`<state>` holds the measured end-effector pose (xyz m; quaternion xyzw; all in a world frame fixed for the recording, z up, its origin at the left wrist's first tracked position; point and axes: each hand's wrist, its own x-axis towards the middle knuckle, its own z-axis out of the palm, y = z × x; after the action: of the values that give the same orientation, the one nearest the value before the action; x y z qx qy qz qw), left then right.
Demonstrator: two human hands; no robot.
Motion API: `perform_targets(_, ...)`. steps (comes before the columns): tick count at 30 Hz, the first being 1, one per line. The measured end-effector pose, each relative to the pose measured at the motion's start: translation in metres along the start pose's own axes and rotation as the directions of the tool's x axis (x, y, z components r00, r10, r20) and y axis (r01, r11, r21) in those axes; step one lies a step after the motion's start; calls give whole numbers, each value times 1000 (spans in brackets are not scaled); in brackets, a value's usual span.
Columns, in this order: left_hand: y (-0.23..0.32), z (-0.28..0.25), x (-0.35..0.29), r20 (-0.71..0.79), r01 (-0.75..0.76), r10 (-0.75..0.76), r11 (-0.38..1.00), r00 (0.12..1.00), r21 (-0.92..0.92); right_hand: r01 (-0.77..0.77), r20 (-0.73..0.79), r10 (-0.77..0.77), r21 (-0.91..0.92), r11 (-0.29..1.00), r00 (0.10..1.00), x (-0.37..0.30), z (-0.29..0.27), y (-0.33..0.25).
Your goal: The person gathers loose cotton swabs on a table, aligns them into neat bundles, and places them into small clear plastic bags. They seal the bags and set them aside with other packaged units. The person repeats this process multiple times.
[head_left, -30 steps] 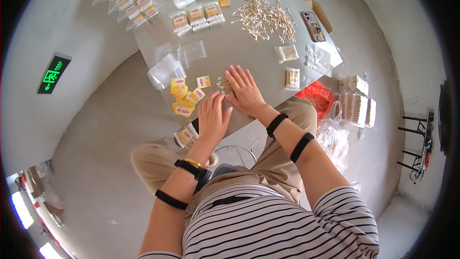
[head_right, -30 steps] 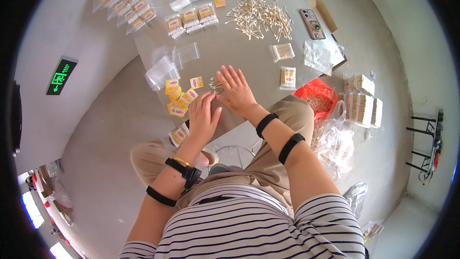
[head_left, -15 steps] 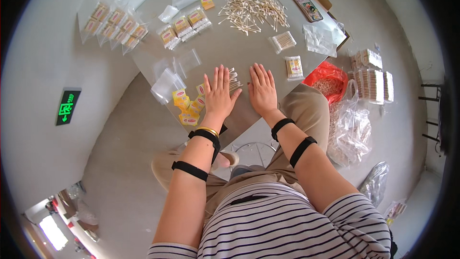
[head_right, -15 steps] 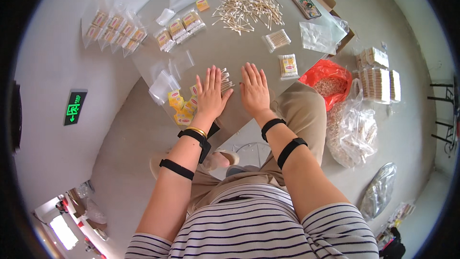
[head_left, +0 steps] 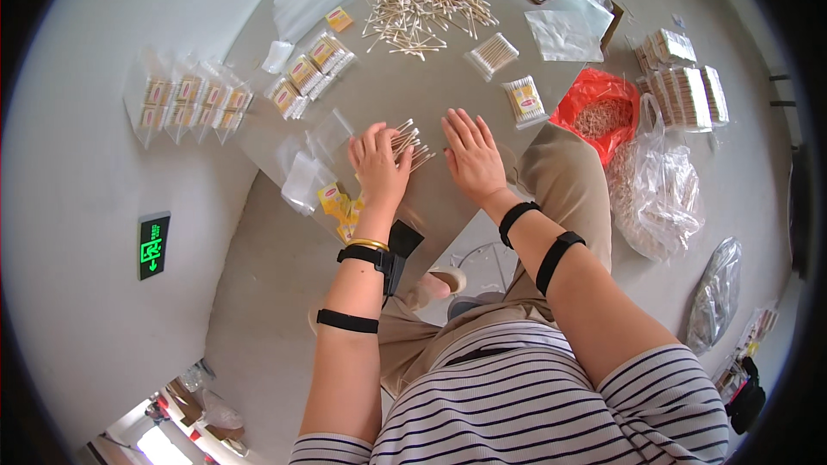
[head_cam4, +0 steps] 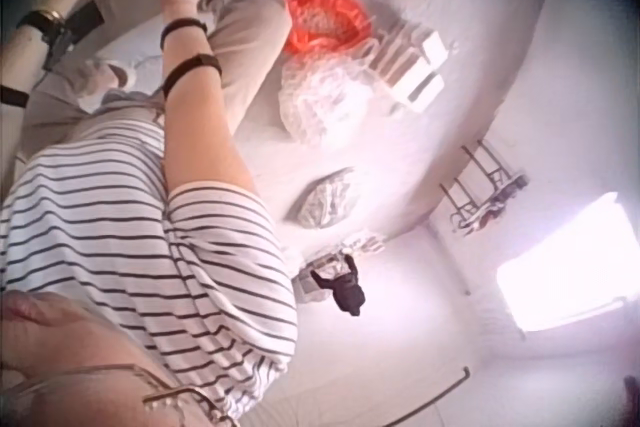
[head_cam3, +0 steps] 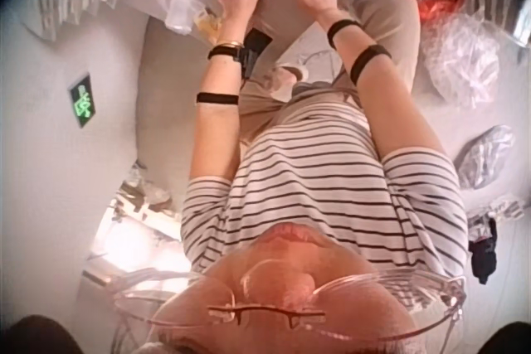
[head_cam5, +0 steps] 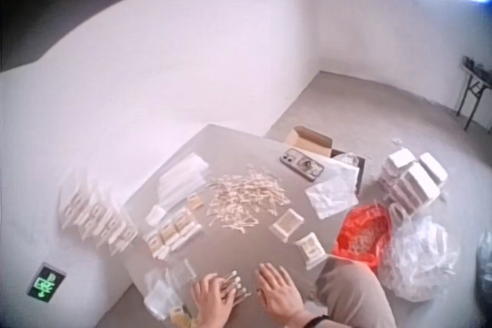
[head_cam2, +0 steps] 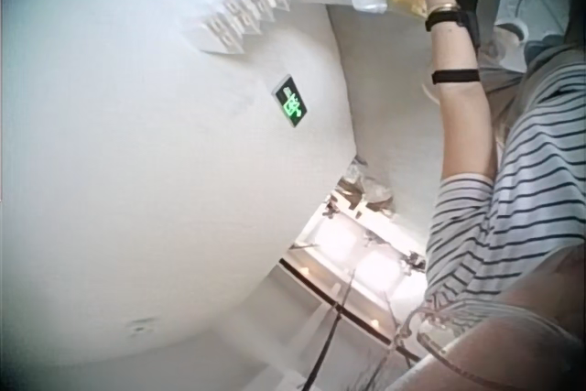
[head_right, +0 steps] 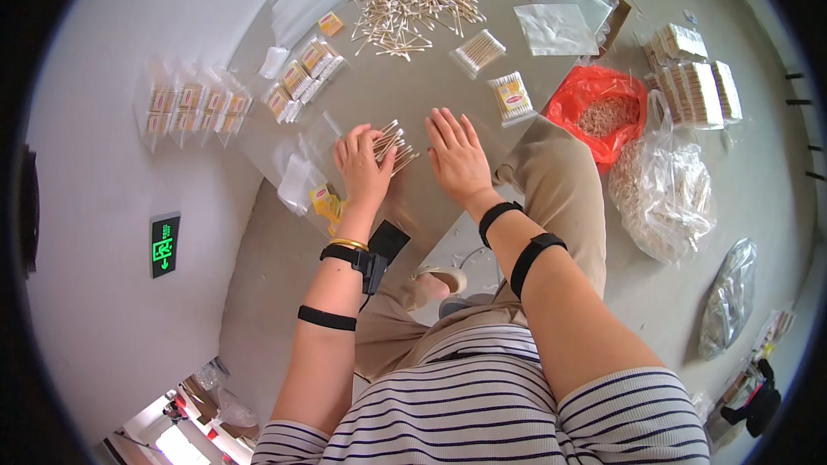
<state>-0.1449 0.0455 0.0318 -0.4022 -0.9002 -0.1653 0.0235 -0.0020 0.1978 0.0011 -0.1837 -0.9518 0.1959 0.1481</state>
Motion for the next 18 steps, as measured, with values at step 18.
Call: perform_targets(18, -6, -15, 8, 43, -64, 62, 997, 997, 39, -2, 13, 3, -28, 1000, 1000, -1, -1, -1)
